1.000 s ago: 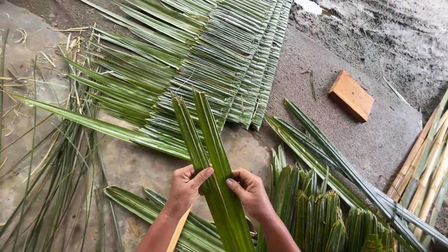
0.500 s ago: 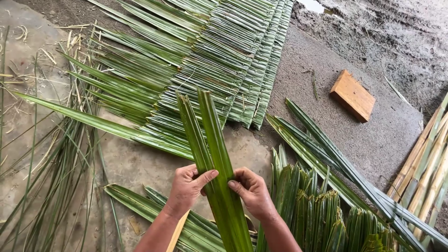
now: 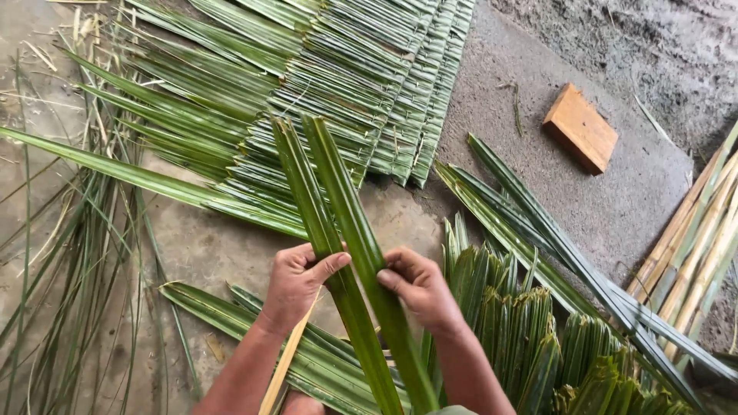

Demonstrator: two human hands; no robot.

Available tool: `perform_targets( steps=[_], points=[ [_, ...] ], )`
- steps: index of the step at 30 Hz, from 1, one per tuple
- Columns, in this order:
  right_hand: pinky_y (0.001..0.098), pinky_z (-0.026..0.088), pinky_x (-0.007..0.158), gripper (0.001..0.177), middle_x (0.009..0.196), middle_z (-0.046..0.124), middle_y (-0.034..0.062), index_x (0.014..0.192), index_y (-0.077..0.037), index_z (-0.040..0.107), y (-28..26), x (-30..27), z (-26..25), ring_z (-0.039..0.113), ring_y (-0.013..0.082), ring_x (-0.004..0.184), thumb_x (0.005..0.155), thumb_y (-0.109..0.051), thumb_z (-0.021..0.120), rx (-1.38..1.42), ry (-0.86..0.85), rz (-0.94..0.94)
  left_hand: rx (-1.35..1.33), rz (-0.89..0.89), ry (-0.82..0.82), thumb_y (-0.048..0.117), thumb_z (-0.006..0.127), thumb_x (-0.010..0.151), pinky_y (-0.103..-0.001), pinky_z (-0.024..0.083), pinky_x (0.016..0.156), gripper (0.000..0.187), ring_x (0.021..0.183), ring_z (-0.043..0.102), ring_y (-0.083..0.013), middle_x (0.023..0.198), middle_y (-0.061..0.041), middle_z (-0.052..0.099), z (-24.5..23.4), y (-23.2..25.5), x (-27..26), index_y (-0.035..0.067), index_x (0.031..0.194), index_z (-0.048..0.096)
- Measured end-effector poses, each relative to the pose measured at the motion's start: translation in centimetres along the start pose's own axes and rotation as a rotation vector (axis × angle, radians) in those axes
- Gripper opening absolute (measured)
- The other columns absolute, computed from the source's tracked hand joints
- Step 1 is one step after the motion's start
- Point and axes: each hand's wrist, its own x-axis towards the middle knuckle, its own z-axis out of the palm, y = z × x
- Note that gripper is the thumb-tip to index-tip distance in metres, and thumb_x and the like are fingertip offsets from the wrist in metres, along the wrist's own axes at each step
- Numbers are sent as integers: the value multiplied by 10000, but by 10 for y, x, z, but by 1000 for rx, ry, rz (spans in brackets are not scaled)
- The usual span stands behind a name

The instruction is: Weaving palm leaves over a wooden slat to create a thatched panel.

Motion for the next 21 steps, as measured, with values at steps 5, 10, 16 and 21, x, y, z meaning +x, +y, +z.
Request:
perform_targets(
  steps=[5,10,16,21],
  points=[
    [282,538,732,97,796,666,59,1021,21,694,17,4,15,586,106,749,938,-25,713,105,-48,61,-36,28,-9,16,828,838,-246,587,646,88,716,581,-84,694,-73,748,6,-2,-8,-39,907,825],
    [256,524,720,67,755,622,42,1003,-1,691,1,4,24,561,92,733,944,-19,717,50,-51,19,-72,1,-10,13,847,821,-266,595,686,132,731,592,-83,724,-75,766,4,-2,-8,-47,936,822],
    [267,567,790,95,864,654,52,1050,-15,689,2,0,18,618,123,821,955,-21,690,44,-89,48,-80,69,-93,42,808,829,-286,645,706,155,765,691,-160,836,-130,790,-4,-7,-7,-61,944,792],
    [262,595,845,136,982,686,54,1096,-29,694,3,-1,16,667,140,908,963,-20,669,54,-133,62,-120,111,-167,58,763,845,-320,698,740,162,825,786,-246,961,-184,805,-7,-12,-6,-69,946,766]
  ],
)
